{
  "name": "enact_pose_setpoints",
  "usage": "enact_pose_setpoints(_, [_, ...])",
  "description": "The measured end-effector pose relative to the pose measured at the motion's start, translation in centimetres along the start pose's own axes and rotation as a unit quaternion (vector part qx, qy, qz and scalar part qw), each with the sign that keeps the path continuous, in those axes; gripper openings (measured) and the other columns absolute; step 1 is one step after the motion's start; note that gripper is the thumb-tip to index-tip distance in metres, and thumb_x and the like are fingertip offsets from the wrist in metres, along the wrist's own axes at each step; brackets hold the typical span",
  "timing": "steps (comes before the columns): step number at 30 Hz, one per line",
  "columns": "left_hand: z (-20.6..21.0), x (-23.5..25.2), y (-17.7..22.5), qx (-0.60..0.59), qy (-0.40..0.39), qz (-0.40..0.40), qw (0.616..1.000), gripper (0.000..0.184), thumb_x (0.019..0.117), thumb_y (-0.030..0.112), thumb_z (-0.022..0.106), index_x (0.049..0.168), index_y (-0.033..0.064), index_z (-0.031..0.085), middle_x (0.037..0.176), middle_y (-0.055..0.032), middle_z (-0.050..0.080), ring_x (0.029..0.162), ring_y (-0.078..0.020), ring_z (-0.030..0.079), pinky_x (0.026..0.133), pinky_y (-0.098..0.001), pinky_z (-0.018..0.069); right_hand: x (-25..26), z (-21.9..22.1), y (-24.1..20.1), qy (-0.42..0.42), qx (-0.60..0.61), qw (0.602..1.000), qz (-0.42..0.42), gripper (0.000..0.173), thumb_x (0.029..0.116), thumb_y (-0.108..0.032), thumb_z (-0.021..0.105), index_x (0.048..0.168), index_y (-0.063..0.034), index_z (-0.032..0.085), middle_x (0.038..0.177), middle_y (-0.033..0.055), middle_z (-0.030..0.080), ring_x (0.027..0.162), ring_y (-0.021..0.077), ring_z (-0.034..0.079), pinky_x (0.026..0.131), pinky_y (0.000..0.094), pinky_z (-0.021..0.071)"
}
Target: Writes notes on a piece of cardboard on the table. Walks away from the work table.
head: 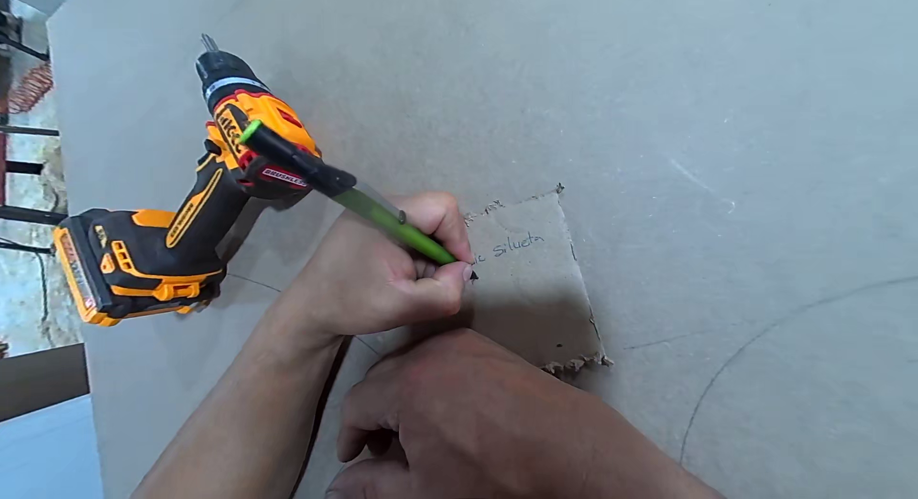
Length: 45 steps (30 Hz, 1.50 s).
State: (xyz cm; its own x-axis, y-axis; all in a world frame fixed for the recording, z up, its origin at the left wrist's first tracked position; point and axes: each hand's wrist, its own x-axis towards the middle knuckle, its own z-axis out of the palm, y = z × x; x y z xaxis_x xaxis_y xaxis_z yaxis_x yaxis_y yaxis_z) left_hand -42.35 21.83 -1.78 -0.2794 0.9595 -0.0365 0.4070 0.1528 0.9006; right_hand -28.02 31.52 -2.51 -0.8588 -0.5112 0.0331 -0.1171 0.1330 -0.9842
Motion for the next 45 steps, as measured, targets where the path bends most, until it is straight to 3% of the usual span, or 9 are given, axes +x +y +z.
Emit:
enact_pose_setpoints(4, [-0.09,0.12,0.17,0.011,-0.012,-0.008,1.000,0.007,0.0783,0.013,0.069,0.079,0.0155,0.063,0.074,0.0045,0.067,0.060,-0.0043,0.061,0.050,-0.0199,0.0501,-0.01,0.03,-0.08,0.000,-0.003,1.000,0.000,0.030,0.1019,-0.041,0.060,0.097,-0.0132,0.072,0.081,0.0008,0.067,0.077,0.0149,0.065,0.068,0.0395,0.0507])
enact_pose_setpoints(7, [-0.12,-0.09,-0.12,-0.018,0.000,-0.012,1.000,0.007,0.0840,0.014,0.071,0.085,0.0129,0.065,0.080,0.0020,0.069,0.062,-0.0051,0.061,0.050,-0.0189,0.0498,0.03,0.09,-0.01,0.001,-0.004,1.000,-0.003,0.031,0.1017,-0.041,0.060,0.097,-0.0135,0.072,0.081,0.0003,0.067,0.077,0.0145,0.065,0.068,0.0393,0.0503])
enact_pose_setpoints(11, [0.22,0.07,0.18,0.009,0.007,-0.019,1.000,0.005,0.0810,0.013,0.070,0.081,0.0145,0.065,0.077,0.0035,0.069,0.060,-0.0038,0.061,0.049,-0.0182,0.0489,0.04,0.06,-0.02,-0.003,-0.002,1.000,0.000,0.031,0.1021,-0.041,0.060,0.097,-0.0132,0.072,0.082,0.0006,0.067,0.078,0.0147,0.065,0.069,0.0394,0.0507])
enact_pose_setpoints(19, [-0.13,0.15,-0.06,0.001,-0.003,-0.011,1.000,0.004,0.0850,0.015,0.072,0.084,0.0129,0.068,0.078,0.0031,0.070,0.061,-0.0039,0.062,0.050,-0.0183,0.0499,0.08,0.02,-0.10,-0.006,-0.005,1.000,0.005,0.032,0.1022,-0.042,0.059,0.098,-0.0138,0.073,0.083,0.0002,0.068,0.079,0.0142,0.066,0.070,0.0396,0.0508])
enact_pose_setpoints(30, [0.58,0.05,0.39,0.028,0.036,-0.044,0.998,0.004,0.0835,0.017,0.072,0.084,0.0167,0.068,0.078,0.0057,0.070,0.059,-0.0029,0.061,0.047,-0.0182,0.0485,0.03,0.06,0.00,0.000,-0.003,1.000,0.000,0.031,0.1017,-0.042,0.060,0.096,-0.0133,0.072,0.081,0.0006,0.067,0.077,0.0147,0.065,0.069,0.0394,0.0509])
enact_pose_setpoints(45, [0.66,0.11,0.31,0.002,0.024,-0.029,0.999,0.003,0.0847,0.013,0.073,0.086,0.0136,0.070,0.078,0.0038,0.071,0.059,-0.0033,0.061,0.047,-0.0177,0.0481,0.06,0.12,0.03,-0.002,-0.004,1.000,0.002,0.032,0.1020,-0.043,0.059,0.096,-0.0138,0.072,0.081,0.0003,0.067,0.078,0.0148,0.065,0.071,0.0397,0.0513])
